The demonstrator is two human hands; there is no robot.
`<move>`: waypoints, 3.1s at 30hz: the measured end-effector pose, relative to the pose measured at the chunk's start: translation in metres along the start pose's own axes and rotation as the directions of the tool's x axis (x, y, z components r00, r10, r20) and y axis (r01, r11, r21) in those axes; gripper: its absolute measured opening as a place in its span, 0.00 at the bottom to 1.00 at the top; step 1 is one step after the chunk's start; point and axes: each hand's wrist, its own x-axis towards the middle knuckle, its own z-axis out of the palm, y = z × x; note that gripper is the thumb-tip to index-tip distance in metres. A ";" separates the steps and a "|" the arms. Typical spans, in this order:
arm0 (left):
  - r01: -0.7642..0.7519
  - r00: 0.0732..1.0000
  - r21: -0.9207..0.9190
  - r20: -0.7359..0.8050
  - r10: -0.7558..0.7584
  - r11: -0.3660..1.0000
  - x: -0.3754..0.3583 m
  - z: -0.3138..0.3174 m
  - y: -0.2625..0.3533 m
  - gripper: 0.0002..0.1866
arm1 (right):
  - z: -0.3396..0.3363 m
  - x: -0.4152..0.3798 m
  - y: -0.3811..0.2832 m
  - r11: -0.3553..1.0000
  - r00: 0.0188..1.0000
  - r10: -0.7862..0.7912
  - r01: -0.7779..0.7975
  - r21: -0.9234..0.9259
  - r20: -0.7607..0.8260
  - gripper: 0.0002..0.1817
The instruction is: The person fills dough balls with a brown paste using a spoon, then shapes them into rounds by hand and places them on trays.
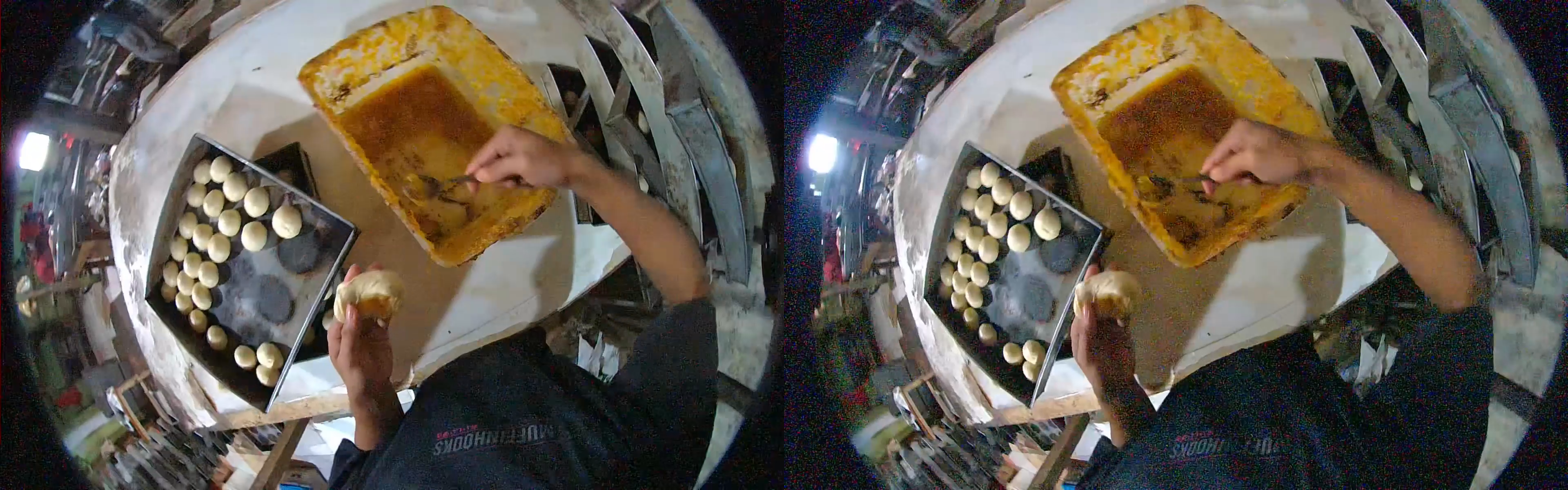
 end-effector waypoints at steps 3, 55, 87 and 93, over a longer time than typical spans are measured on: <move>0.021 0.998 -0.102 0.062 -0.015 0.995 0.002 0.019 0.004 0.31 | 0.029 -0.036 -0.008 0.996 0.998 -0.012 0.019 0.092 -0.067 0.13; -0.797 0.557 0.507 0.409 0.723 0.328 -0.275 0.085 -0.129 0.17 | 0.266 -0.290 0.041 0.772 0.654 -0.508 0.635 0.042 -0.561 0.14; -0.747 0.664 0.465 0.511 0.545 0.475 -0.163 0.114 -0.042 0.19 | 0.223 -0.237 0.002 0.714 0.571 -0.699 0.519 -0.469 -0.432 0.12; -0.599 0.773 0.801 0.576 0.265 0.007 -0.126 0.189 -0.198 0.04 | 0.126 -0.312 0.025 0.362 0.459 -0.872 0.372 -0.854 -0.170 0.23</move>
